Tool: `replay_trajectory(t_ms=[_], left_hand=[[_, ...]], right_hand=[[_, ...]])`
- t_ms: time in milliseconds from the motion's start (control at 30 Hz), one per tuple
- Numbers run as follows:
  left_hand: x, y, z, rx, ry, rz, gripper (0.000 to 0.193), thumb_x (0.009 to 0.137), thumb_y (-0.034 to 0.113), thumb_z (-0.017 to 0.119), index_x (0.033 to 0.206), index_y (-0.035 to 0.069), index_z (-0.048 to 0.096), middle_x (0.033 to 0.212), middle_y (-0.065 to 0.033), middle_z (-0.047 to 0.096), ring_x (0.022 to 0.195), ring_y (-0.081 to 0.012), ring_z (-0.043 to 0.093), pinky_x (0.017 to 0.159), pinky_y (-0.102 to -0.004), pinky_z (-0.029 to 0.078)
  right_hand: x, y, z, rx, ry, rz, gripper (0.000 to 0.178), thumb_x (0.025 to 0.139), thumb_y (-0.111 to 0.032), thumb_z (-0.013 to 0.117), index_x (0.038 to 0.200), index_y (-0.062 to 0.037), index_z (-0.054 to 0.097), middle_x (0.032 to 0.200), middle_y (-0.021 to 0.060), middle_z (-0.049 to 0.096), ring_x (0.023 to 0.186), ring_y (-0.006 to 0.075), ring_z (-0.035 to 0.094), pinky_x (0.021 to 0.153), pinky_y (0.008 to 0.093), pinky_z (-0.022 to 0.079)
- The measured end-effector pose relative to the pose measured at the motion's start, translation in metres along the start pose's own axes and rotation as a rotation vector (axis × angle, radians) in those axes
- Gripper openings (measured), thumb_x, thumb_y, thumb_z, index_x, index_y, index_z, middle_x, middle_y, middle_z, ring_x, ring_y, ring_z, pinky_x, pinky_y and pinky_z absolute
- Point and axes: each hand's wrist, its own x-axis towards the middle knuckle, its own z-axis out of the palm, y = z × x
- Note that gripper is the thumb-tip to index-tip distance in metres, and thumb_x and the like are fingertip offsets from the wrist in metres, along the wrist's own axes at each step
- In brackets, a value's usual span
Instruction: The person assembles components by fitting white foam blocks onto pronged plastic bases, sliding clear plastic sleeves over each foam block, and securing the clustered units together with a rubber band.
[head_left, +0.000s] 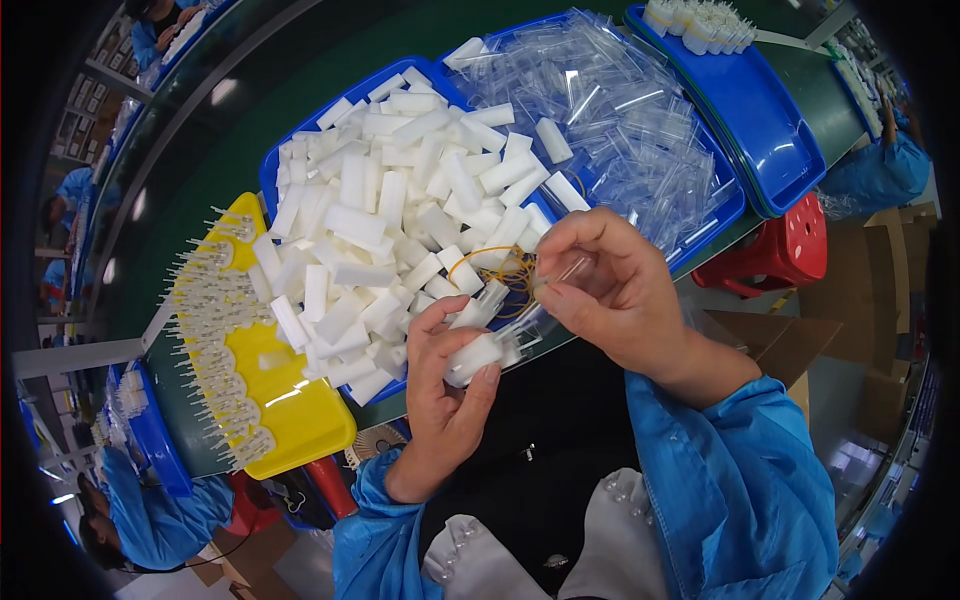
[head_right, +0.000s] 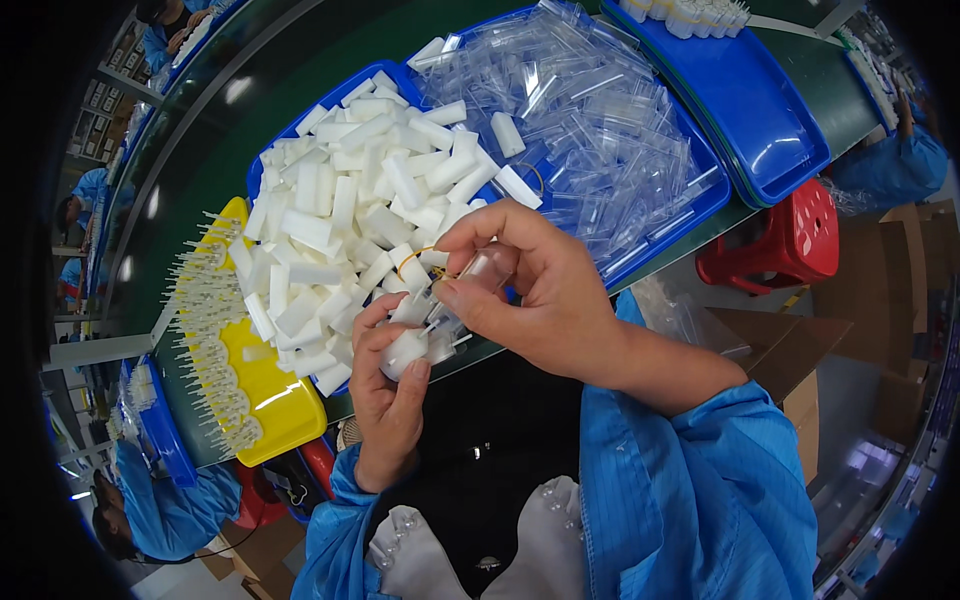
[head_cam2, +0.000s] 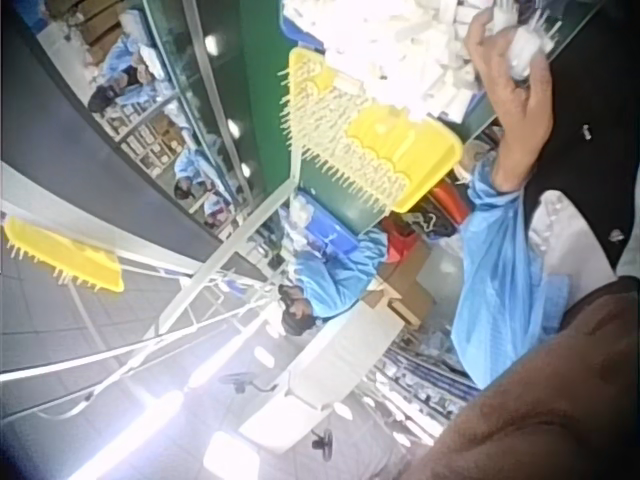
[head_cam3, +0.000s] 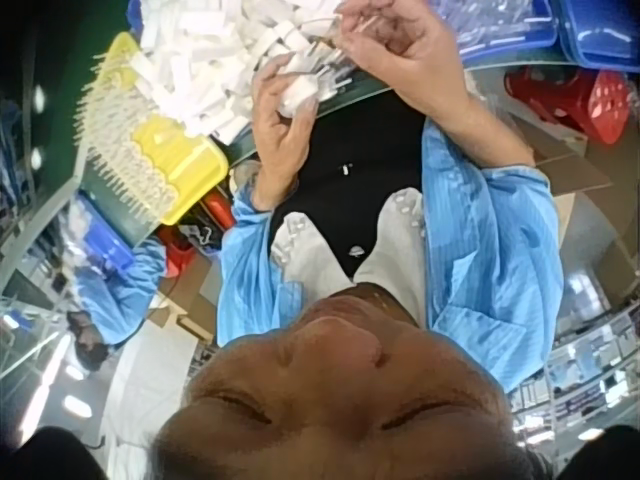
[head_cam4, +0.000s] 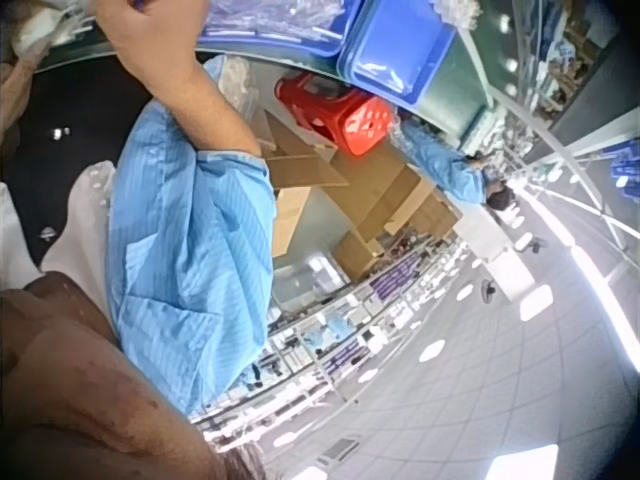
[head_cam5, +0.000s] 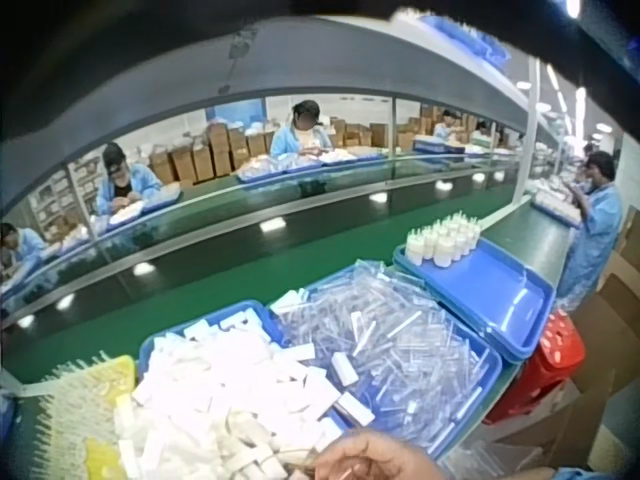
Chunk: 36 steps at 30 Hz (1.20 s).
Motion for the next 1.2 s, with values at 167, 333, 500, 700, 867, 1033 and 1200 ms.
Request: replay_trajectory(t_ms=[167,333,500,700,867,1033,1200], left_hand=[[0.0,0.001,0.0,0.062,-0.011,0.014,0.023,0.08,0.003,0.062,0.102,0.002,0.056,0.124,-0.0179,0.042,0.107,-0.026,0.045,0.092,-0.036,0.035],[0.001,-0.001,0.001,0.156,-0.028,0.068,0.023,0.082,0.008,0.062,0.103,0.002,0.055,0.124,-0.0191,0.042,0.11,-0.0288,0.044,0.094,-0.0386,0.034],[-0.001,-0.005,0.003,0.117,0.015,0.07,0.023,0.084,0.013,0.062,0.103,0.002,0.055,0.123,-0.02,0.041,0.112,-0.0292,0.043,0.095,-0.0387,0.033],[0.0,-0.005,0.002,0.112,0.051,0.06,0.022,0.086,0.017,0.061,0.101,0.001,0.054,0.122,-0.021,0.041,0.111,-0.029,0.043,0.095,-0.0384,0.033],[0.0,-0.004,0.006,0.091,0.069,0.044,0.021,0.088,0.018,0.058,0.1,0.001,0.054,0.121,-0.021,0.042,0.109,-0.0279,0.045,0.093,-0.0387,0.035],[0.0,-0.012,0.003,0.002,0.04,0.1,0.019,0.092,0.021,0.049,0.1,0.003,0.049,0.125,-0.0178,0.04,0.114,-0.0225,0.041,0.097,-0.0356,0.032],[0.001,-0.005,0.003,0.093,-0.008,0.07,0.018,0.091,0.018,0.052,0.097,0.002,0.051,0.119,-0.0202,0.043,0.111,-0.0264,0.043,0.095,-0.0365,0.033]], right_hand=[[-0.004,0.006,-0.003,0.034,-0.084,0.117,0.026,0.085,-0.006,0.064,0.109,0.0002,0.057,0.093,0.0026,0.056,0.079,0.0054,0.056,0.07,0.0199,0.047],[-0.007,0.01,0.0,-0.012,-0.128,0.142,0.03,0.087,-0.001,0.059,0.117,0.0016,0.055,0.096,0.0047,0.054,0.083,0.0067,0.054,0.072,0.0197,0.045],[-0.01,0.011,0.001,0.059,-0.101,0.197,0.032,0.089,-0.008,0.06,0.119,0.0017,0.055,0.101,0.0057,0.057,0.088,0.01,0.059,0.076,0.0225,0.049],[-0.01,0.008,0.001,0.159,-0.126,0.27,0.028,0.089,-0.003,0.056,0.116,0.0029,0.054,0.098,0.0085,0.058,0.09,0.0141,0.06,0.08,0.0257,0.051],[-0.013,0.017,0.001,0.198,-0.081,0.207,0.021,0.087,-0.006,0.062,0.105,0.0045,0.056,0.1,0.0086,0.061,0.091,0.0118,0.061,0.077,0.0233,0.05],[-0.016,0.014,0.005,0.131,-0.086,0.153,0.022,0.086,-0.005,0.063,0.104,0.0045,0.056,0.099,0.009,0.061,0.09,0.0115,0.061,0.076,0.0225,0.05],[-0.016,0.016,0.005,0.028,-0.086,0.011,0.02,0.085,-0.004,0.064,0.102,0.0047,0.058,0.098,0.0093,0.061,0.09,0.0122,0.061,0.076,0.0227,0.05]])
